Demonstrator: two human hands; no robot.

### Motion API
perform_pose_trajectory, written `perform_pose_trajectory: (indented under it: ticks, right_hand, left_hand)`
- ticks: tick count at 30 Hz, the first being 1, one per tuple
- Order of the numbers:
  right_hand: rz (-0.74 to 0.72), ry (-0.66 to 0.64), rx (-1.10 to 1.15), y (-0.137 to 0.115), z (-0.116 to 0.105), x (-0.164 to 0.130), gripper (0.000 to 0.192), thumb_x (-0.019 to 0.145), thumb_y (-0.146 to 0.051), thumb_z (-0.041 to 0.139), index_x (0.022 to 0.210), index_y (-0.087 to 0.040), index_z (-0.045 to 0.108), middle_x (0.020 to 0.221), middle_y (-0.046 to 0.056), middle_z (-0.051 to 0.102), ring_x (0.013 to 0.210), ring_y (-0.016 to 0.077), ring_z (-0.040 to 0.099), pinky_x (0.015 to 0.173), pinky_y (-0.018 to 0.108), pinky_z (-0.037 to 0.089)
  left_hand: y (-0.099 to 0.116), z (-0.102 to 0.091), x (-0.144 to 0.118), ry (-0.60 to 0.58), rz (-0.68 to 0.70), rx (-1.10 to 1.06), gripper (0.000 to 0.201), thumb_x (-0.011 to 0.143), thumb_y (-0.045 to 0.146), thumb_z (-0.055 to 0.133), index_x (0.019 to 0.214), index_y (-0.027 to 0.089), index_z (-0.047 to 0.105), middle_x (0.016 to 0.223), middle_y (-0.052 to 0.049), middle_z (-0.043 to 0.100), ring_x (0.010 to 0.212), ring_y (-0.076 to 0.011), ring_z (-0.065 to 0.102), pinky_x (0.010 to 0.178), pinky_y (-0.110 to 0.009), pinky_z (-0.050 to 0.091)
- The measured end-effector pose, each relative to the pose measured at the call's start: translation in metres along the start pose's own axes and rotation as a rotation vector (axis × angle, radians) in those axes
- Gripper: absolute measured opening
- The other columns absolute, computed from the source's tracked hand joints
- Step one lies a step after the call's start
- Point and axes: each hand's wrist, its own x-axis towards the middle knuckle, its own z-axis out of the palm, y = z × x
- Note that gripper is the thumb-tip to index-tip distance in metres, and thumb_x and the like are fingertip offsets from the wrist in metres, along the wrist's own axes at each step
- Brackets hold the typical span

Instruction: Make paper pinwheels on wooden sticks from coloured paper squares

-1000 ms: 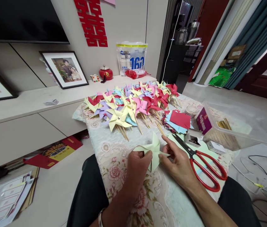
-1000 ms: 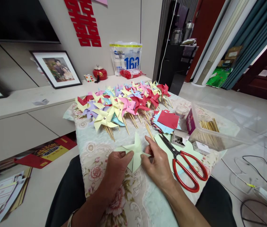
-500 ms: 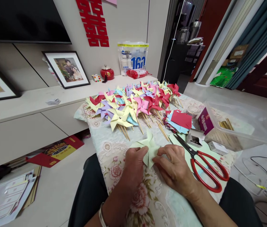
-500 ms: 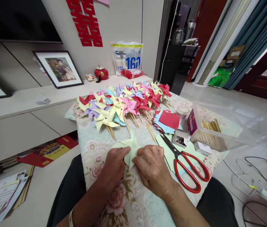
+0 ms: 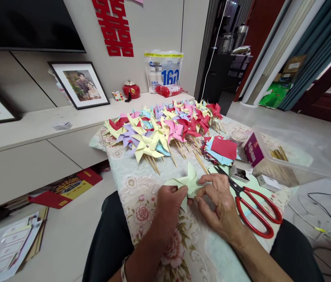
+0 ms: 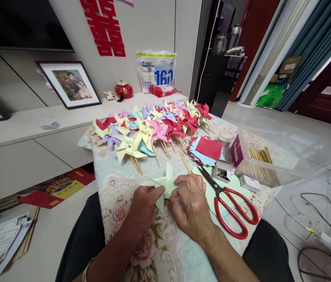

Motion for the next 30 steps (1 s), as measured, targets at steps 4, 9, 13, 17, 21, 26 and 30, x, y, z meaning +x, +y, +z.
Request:
perform_pose_trajectory:
  ticks: [4, 9, 13, 17, 21, 26, 30]
  right_hand:
    - [0.089, -0.002, 0.033, 0.0003, 0.0010, 0.0019, 0.018, 0.089, -0.012, 0.053, 0.076, -0.019, 0.062, 0.107, 0.010, 0.057, 0.107, 0.0299, 0.047, 0.087, 0.049, 0.037]
    - [0.140, -0.020, 0.032, 0.0024, 0.0036, 0.0020, 0.017, 0.088, -0.015, 0.054, 0.073, -0.020, 0.061, 0.113, 0.011, 0.061, 0.115, 0.0325, 0.047, 0.090, 0.051, 0.039]
    - [0.162, -0.022, 0.026, 0.0047, 0.0052, 0.0013, 0.016, 0.086, -0.015, 0.054, 0.072, -0.021, 0.059, 0.109, 0.011, 0.062, 0.119, 0.0338, 0.045, 0.090, 0.053, 0.041]
    - [0.165, -0.032, 0.029, 0.0072, 0.0065, 0.0006, 0.017, 0.085, -0.013, 0.053, 0.071, -0.022, 0.057, 0.103, 0.010, 0.063, 0.120, 0.0342, 0.045, 0.089, 0.053, 0.043]
    - [0.157, -0.036, 0.017, 0.0088, 0.0076, -0.0003, 0.016, 0.084, -0.012, 0.055, 0.071, -0.022, 0.056, 0.100, 0.009, 0.063, 0.119, 0.0338, 0.046, 0.089, 0.053, 0.043]
    - [0.164, -0.060, 0.002, 0.0082, 0.0074, -0.0002, 0.016, 0.082, -0.011, 0.056, 0.070, -0.021, 0.055, 0.101, 0.009, 0.063, 0.113, 0.0327, 0.048, 0.086, 0.050, 0.044]
    - [0.147, -0.061, 0.007, 0.0085, 0.0070, 0.0002, 0.017, 0.081, -0.009, 0.056, 0.070, -0.022, 0.055, 0.099, 0.007, 0.064, 0.111, 0.0314, 0.049, 0.088, 0.050, 0.043]
  left_hand:
    - [-0.0016, -0.0001, 0.0010, 0.003, 0.013, 0.048, 0.009, 0.061, 0.021, 0.062, 0.063, 0.014, 0.067, 0.058, 0.001, 0.061, 0.054, -0.0123, 0.050, 0.051, -0.022, 0.043]
    - [-0.0035, 0.0001, -0.0003, 0.037, 0.009, 0.102, 0.009, 0.061, 0.022, 0.064, 0.062, 0.014, 0.068, 0.056, 0.002, 0.059, 0.052, -0.0112, 0.049, 0.048, -0.021, 0.040]
    - [-0.0027, 0.0013, -0.0037, 0.034, 0.000, 0.109, 0.010, 0.061, 0.023, 0.065, 0.064, 0.015, 0.070, 0.058, 0.002, 0.062, 0.054, -0.0128, 0.052, 0.051, -0.022, 0.042]
    - [-0.0018, 0.0022, -0.0052, 0.037, -0.012, 0.137, 0.008, 0.061, 0.024, 0.065, 0.059, 0.016, 0.066, 0.055, 0.002, 0.061, 0.054, -0.0135, 0.053, 0.051, -0.023, 0.042]
    - [-0.0018, 0.0022, -0.0046, 0.025, 0.006, 0.152, 0.007, 0.061, 0.023, 0.064, 0.059, 0.017, 0.064, 0.056, 0.002, 0.059, 0.054, -0.0132, 0.051, 0.052, -0.023, 0.040]
    - [-0.0039, 0.0025, -0.0028, 0.013, 0.043, 0.119, 0.008, 0.060, 0.021, 0.064, 0.057, 0.019, 0.057, 0.052, 0.004, 0.054, 0.052, -0.0132, 0.048, 0.054, -0.024, 0.041]
    - [-0.0029, 0.0041, -0.0029, 0.013, 0.047, 0.101, 0.005, 0.060, 0.020, 0.064, 0.061, 0.018, 0.059, 0.055, 0.003, 0.057, 0.053, -0.0134, 0.049, 0.055, -0.025, 0.042]
